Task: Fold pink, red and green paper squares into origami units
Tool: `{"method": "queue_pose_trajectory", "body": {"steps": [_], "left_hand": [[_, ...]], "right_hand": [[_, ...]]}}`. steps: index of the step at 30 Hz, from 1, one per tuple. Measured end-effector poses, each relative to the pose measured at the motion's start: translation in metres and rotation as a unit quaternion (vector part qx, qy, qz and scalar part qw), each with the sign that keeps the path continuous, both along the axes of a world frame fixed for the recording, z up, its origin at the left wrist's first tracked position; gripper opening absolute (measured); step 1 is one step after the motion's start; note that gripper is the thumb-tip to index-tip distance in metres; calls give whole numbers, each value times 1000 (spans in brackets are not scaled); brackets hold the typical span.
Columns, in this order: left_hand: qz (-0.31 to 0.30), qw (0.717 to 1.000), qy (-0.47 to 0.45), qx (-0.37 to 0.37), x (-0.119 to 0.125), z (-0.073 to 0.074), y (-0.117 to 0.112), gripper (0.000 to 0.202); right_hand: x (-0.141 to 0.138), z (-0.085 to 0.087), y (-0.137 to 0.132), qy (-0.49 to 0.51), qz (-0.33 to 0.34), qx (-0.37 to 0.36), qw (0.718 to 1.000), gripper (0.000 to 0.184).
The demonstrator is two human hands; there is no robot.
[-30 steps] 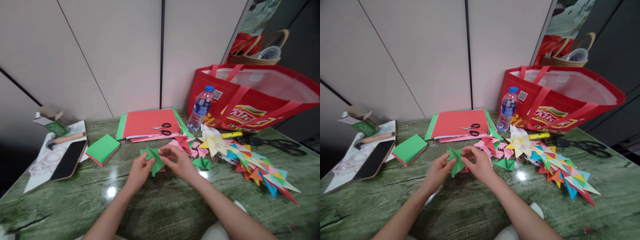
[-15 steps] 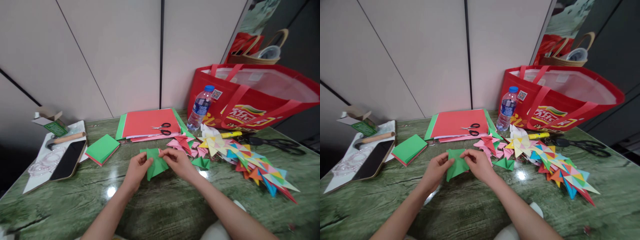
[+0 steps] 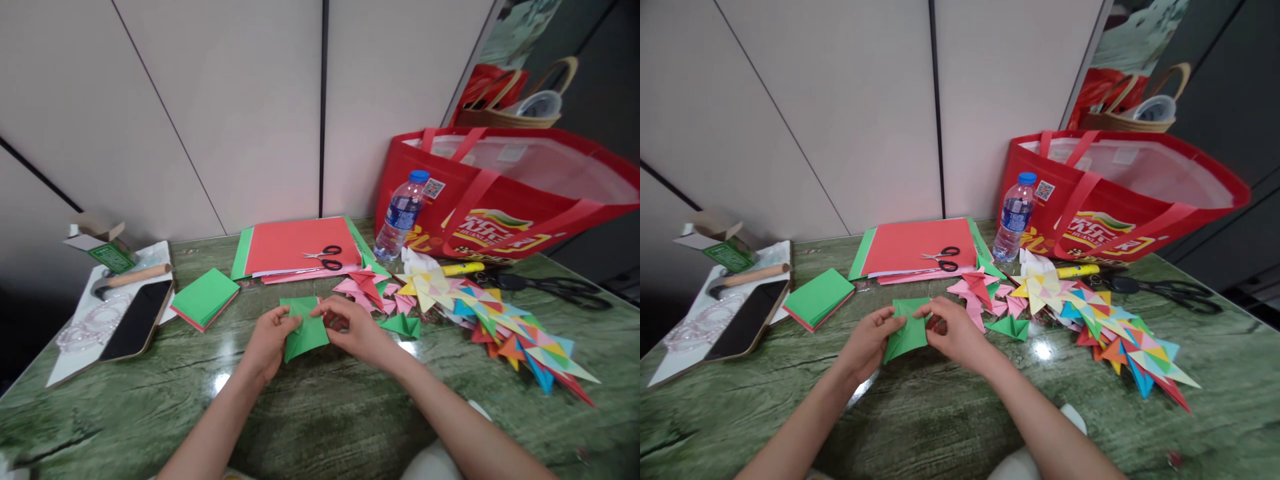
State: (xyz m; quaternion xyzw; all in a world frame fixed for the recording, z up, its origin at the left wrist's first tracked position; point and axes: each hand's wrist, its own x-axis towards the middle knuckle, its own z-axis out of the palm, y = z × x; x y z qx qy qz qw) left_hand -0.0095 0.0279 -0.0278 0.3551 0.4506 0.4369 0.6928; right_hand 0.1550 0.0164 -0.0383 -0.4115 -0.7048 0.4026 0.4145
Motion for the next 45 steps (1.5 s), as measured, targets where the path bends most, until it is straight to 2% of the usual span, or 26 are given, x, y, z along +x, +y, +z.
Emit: {"method": "queue_pose_trajectory", "body": {"steps": [3, 9, 13, 16, 19, 23, 27, 29, 32, 35, 39, 45], "left_hand": [[-8, 1000, 1, -9, 0, 0, -1, 28], [-84, 996, 32, -28, 2, 5, -5, 33], [-98, 995, 11, -34, 3, 6, -7, 33], [-95, 995, -11, -37, 1, 4, -6, 32], [-122, 989, -54, -71, -2, 1, -3, 30], [-132, 979, -116, -107, -4, -1, -1, 27], [-118, 979, -126, -111, -4, -2, -2, 27], [-135, 979, -114, -104, -3, -1, -4, 26], [-160, 980, -80, -84, -1, 2, -6, 23], [-146, 987, -34, -54, 3, 7, -8, 23], [-109, 994, 11, -19, 5, 9, -8, 13], [-76, 997, 0, -26, 5, 6, -6, 10]], "right_hand": [[0, 0, 0, -10, -3, 13, 1000, 32], [-2, 2, -1, -32, -20, 42, 998, 13], [-4, 2, -2, -42, -33, 61, 997, 19], [-5, 3, -3, -23, -34, 68, 997, 15], [-4, 8, -3, 8, -36, 76, 996, 13], [-3, 16, -4, 8, -26, 99, 995, 24], [-4, 18, -7, -1, 18, 109, 994, 36], [-5, 15, -8, 8, 21, 84, 996, 39], [-8, 9, -8, 57, -17, 20, 998, 38], [-9, 6, -7, 103, -46, -10, 994, 29], [-9, 7, -6, 101, -55, -15, 993, 20], [-7, 9, -4, 78, -68, -16, 995, 13]]}}
